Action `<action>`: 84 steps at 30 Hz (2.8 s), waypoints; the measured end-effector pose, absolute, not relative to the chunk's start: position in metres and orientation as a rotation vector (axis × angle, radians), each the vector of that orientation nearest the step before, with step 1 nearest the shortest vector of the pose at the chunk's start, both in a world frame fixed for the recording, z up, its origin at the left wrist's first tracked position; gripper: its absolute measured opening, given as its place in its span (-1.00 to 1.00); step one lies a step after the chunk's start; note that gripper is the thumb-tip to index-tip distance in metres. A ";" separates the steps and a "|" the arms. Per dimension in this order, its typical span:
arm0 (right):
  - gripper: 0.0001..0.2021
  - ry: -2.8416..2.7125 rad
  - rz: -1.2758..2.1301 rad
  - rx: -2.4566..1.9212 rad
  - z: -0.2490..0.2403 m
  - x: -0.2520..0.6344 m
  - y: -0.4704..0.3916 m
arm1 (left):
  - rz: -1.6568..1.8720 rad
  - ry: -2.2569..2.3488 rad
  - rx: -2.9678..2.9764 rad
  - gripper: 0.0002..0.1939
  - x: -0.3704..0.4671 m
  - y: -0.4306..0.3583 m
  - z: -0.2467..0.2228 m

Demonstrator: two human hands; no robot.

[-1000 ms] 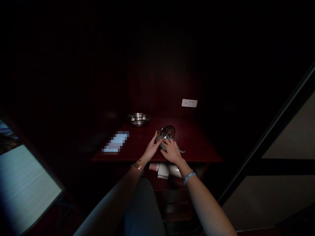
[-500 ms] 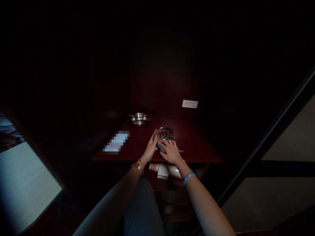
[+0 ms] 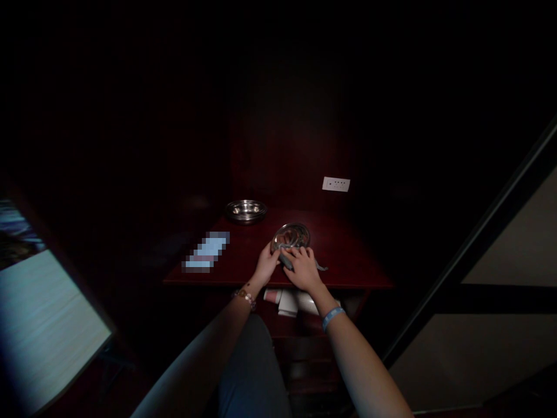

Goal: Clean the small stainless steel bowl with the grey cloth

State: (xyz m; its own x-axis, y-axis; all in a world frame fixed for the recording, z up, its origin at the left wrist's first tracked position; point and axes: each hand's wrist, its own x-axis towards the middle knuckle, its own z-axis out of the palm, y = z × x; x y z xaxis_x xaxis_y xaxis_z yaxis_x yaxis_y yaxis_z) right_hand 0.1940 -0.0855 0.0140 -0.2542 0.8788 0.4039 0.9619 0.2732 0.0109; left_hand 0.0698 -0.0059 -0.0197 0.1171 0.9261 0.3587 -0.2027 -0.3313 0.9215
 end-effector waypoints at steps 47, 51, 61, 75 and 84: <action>-0.48 -2.161 -0.447 -1.674 0.014 0.192 -0.088 | 1.290 0.515 1.166 -0.27 0.067 -0.020 -0.006; -0.49 -2.132 -0.467 -1.710 0.014 0.191 -0.089 | 1.294 0.529 1.162 -0.26 0.067 -0.020 -0.007; -0.55 -2.027 -0.515 -1.785 0.012 0.190 -0.088 | 1.406 0.684 1.272 -0.47 0.072 -0.010 -0.011; -0.49 -2.142 -0.484 -1.720 0.010 0.195 -0.085 | 1.318 0.755 1.213 -0.39 0.068 -0.020 -0.001; -0.45 -2.215 -0.415 -1.649 0.012 0.197 -0.085 | 1.291 0.780 1.245 -0.42 0.066 -0.022 0.002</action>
